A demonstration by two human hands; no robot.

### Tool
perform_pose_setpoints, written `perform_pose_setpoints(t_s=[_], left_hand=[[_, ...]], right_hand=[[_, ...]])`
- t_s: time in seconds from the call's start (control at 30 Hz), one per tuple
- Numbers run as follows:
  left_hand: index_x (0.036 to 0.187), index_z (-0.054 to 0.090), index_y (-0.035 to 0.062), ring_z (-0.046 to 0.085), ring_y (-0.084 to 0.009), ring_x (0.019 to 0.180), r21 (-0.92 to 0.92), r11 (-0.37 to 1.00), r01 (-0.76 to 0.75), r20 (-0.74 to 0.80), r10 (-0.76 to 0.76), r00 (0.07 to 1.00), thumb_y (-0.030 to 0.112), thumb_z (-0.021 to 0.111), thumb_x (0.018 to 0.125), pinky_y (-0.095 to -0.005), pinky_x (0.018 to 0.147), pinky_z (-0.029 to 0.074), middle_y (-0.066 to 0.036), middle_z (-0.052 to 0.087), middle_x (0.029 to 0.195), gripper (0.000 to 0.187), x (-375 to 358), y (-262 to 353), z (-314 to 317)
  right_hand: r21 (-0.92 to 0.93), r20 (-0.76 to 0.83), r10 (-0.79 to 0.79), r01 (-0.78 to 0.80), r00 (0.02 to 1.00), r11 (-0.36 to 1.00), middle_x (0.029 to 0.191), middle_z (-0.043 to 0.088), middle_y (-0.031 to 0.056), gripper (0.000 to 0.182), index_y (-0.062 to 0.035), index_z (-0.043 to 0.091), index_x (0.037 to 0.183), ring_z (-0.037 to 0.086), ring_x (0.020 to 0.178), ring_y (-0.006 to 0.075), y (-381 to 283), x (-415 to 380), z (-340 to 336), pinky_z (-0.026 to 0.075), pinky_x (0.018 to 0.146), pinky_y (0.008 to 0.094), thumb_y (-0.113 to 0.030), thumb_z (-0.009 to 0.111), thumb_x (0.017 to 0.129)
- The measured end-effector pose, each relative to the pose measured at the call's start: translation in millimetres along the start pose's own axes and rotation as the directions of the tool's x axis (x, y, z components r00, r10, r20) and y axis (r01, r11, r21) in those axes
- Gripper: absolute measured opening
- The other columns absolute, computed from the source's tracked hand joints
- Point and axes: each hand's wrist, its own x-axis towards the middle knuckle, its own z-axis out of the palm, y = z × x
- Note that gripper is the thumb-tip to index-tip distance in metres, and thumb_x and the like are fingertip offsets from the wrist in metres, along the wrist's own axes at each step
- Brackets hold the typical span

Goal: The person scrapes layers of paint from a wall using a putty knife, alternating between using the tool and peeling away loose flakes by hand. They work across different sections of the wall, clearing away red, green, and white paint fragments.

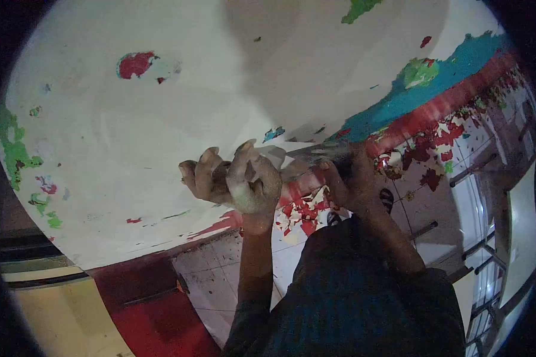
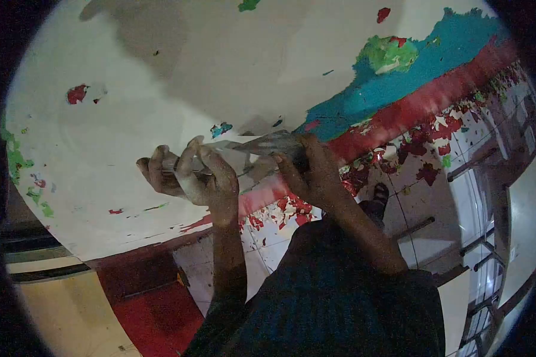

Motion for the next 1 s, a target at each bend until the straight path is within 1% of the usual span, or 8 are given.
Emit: perform_pose_setpoints(t_s=[0.17, 0.27, 0.33, 0.43, 0.53, 0.67, 0.87, 1.0], left_hand=[[0.087, 0.051, -0.0032, 0.051, -0.0205, 0.085, 0.098, 0.99, 0.1, -0.225, -0.075, 0.971, 0.0, 0.062, 0.075, -0.0348, 0.076, 0.044, -0.018, 0.05, 0.099, 0.016, -10.5, 11.7, 17.6], [0.087, 0.052, -0.0022, 0.046, -0.0253, 0.098, -0.011, 0.946, 0.323, -0.183, -0.319, 0.93, 0.002, 0.064, 0.074, -0.0382, 0.082, 0.042, -0.021, 0.04, 0.112, 0.019, -21.7, 15.9, 17.7], [0.086, 0.054, 0.0001, 0.039, -0.0302, 0.108, 0.037, 0.947, 0.319, -0.16, -0.309, 0.938, 0.005, 0.066, 0.072, -0.0421, 0.087, 0.039, -0.022, 0.033, 0.119, 0.019, -12.3, 24.1, 13.6], [0.082, 0.057, 0.0037, 0.027, -0.0372, 0.119, 0.345, 0.933, 0.105, -0.2, -0.036, 0.979, 0.009, 0.069, 0.07, -0.0495, 0.093, 0.032, -0.022, 0.028, 0.123, 0.017, 8.2, 33.4, 10.0], [0.076, 0.058, 0.0038, 0.021, -0.0395, 0.122, 0.351, 0.925, 0.145, -0.248, -0.057, 0.967, 0.01, 0.069, 0.07, -0.0544, 0.097, 0.024, -0.023, 0.03, 0.122, 0.014, 6.8, 34.6, 15.1], [0.073, 0.058, 0.003, 0.021, -0.0399, 0.123, 0.381, 0.913, 0.144, -0.262, -0.043, 0.964, 0.01, 0.067, 0.071, -0.0541, 0.097, 0.024, -0.024, 0.028, 0.123, 0.012, 0.4, 26.2, 19.2], [0.072, 0.056, 0.0014, 0.022, -0.0382, 0.122, 0.423, 0.891, 0.165, -0.214, -0.079, 0.974, 0.008, 0.062, 0.074, -0.0482, 0.091, 0.033, -0.024, 0.024, 0.126, 0.009, 11.4, 44.4, 16.9], [0.072, 0.055, -0.0004, 0.029, -0.0317, 0.118, 0.296, 0.882, 0.366, -0.266, -0.292, 0.919, 0.008, 0.061, 0.075, -0.04, 0.078, 0.043, -0.022, 0.03, 0.124, 0.011, 0.8, 42.3, 27.1]], right_hand=[[0.041, 0.029, 0.08, -0.081, 0.996, 0.996, 0.078, 0.058, 0.0157, 0.029, 0.0008, 0.045, 0.097, 0.06, 0.066, 0.0231, 12.9, -6.5, -6.1, 0.047, 0.058, 0.0336, -0.015, 0.061, 0.078], [0.054, 0.017, 0.06, -0.061, 0.998, 0.997, 0.083, 0.058, 0.0156, 0.029, 0.001, 0.045, 0.097, 0.059, 0.071, 0.0211, -1.9, 1.0, -13.2, 0.047, 0.064, 0.032, -0.015, 0.06, 0.078], [0.183, 0.031, 0.102, -0.106, 0.994, 0.977, 0.084, 0.058, 0.0147, 0.028, 0.0011, 0.045, 0.097, 0.059, 0.074, 0.0201, 4.4, -4.6, -13.3, 0.047, 0.066, 0.0316, -0.014, 0.059, 0.079], [0.22, 0.058, 0.105, -0.116, 0.993, 0.969, 0.085, 0.057, 0.0137, 0.027, 0.0015, 0.044, 0.099, 0.057, 0.076, 0.02, 6.7, -3.9, -19.5, 0.046, 0.069, 0.0315, -0.013, 0.057, 0.08], [0.219, 0.082, 0.083, -0.099, 0.993, 0.971, 0.086, 0.057, 0.0137, 0.028, 0.002, 0.044, 0.101, 0.057, 0.078, 0.0207, 1.5, 2.2, -28.2, 0.046, 0.07, 0.032, -0.013, 0.055, 0.08], [0.227, 0.17, 0.208, -0.244, 0.963, 0.943, 0.087, 0.056, 0.0148, 0.028, 0.0021, 0.044, 0.102, 0.056, 0.079, 0.0216, -10.2, 8.6, -41.9, 0.045, 0.07, 0.0328, -0.012, 0.054, 0.079], [0.069, 0.127, 0.035, -0.045, 0.991, 0.997, 0.087, 0.056, 0.0154, 0.026, 0.0016, 0.046, 0.1, 0.056, 0.076, 0.0224, -6.5, 9.3, -53.0, 0.045, 0.069, 0.0344, -0.012, 0.055, 0.078], [0.072, 0.142, 0.088, -0.099, 0.986, 0.992, 0.085, 0.056, 0.0151, 0.027, 0.0016, 0.047, 0.098, 0.056, 0.075, 0.0226, -8.7, 8.5, -63.6, 0.045, 0.068, 0.0344, -0.013, 0.057, 0.078]])
